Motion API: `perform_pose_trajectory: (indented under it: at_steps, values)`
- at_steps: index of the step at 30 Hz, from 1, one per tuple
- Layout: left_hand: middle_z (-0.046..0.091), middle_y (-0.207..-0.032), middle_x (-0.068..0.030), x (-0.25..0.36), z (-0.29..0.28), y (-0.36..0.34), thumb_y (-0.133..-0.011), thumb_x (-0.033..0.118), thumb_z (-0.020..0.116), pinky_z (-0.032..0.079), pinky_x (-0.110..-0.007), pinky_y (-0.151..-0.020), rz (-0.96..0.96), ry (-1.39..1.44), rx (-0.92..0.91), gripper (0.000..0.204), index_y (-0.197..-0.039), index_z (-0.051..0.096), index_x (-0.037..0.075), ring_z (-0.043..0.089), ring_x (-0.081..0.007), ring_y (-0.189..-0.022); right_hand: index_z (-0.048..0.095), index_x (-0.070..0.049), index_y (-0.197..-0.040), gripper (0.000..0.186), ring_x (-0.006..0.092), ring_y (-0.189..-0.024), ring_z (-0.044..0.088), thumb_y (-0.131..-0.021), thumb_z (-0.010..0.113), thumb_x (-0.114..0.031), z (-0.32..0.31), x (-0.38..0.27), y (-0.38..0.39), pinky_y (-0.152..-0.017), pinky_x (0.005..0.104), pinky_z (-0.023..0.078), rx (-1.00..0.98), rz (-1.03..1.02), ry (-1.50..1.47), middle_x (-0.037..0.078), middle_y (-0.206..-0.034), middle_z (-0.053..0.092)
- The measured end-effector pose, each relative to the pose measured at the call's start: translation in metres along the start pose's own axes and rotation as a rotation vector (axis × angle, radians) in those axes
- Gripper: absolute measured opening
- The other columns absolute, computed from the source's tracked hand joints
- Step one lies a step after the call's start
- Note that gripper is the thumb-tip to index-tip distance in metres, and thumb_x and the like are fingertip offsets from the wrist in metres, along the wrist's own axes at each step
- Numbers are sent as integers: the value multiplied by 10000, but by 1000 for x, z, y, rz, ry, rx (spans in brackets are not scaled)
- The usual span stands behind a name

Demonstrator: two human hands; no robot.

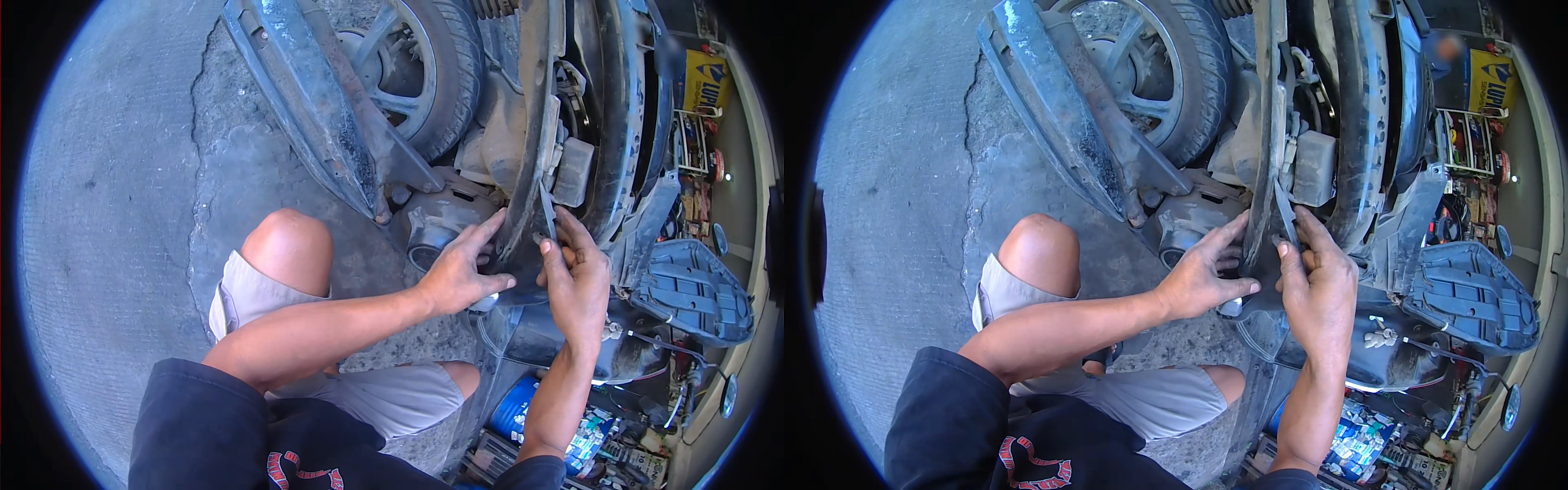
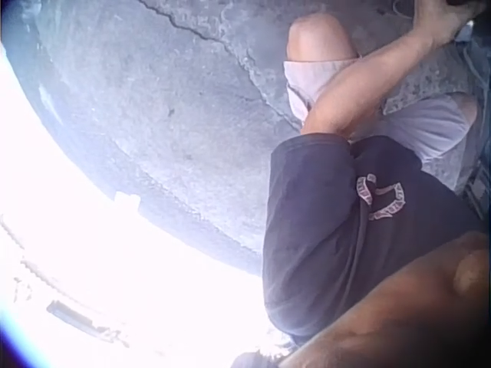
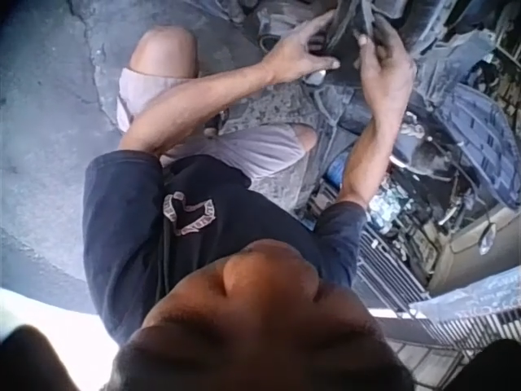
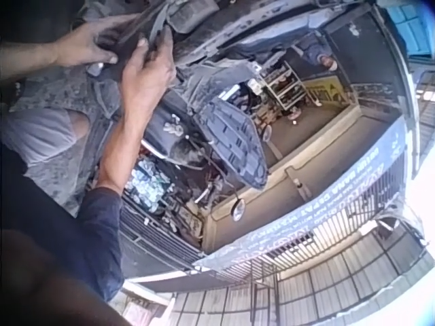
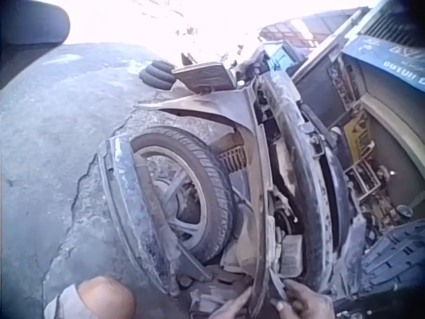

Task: The recorder is repairing a motorcycle, specifically working on the engine area and body panels.

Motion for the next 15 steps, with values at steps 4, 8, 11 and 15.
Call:
perform_pose_trajectory:
  at_steps: [4, 8, 11, 15]
  values:
    - [599, -1247, -177, -3, 10, -6, -756, 162, 863, 498, -381, -1029, -17, -33, -1, 879, -1446, 363, -56, 602, -272, -1172, 613, 41, -1275, 423, 87, -653, 554, -865, 692, -31, -7, 0, 9, -652, 253, 491, -13, -128, -117, 157, -942, 724]
    - [606, -1224, -206, -5, 14, -8, -743, 169, 879, 526, -380, -978, 25, -271, 77, 764, -1333, 456, -70, 631, -259, -1123, 638, -23, -1265, 394, 58, -760, 541, -876, 698, -33, -51, 4, 20, -694, 201, 465, 193, -302, -168, 71, -1184, 664]
    - [630, -1184, -198, -8, 16, -10, -759, 159, 869, 542, -365, -948, 20, -244, 68, 703, -1292, 477, -79, 654, -246, -1077, 628, 29, -1233, 329, 96, -917, 592, -917, 674, -47, -90, 17, 22, -821, 234, 473, 423, -141, -178, 85, -1182, 656]
    - [659, -1127, -183, -11, 17, -9, -791, 129, 844, 557, -347, -919, 40, -220, 85, 633, -1263, 480, -85, 674, -235, -1022, 614, 52, -1233, 321, 117, -1003, 597, -933, 657, -50, -110, 42, 15, -894, 249, 459, 494, -160, -224, 95, -1166, 660]
Point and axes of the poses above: each hand's wrist, its own y-axis away from the middle knuckle, its own z-axis out of the palm, x = y × z, the point moved 2 cm from there along -y, towards the middle knuckle
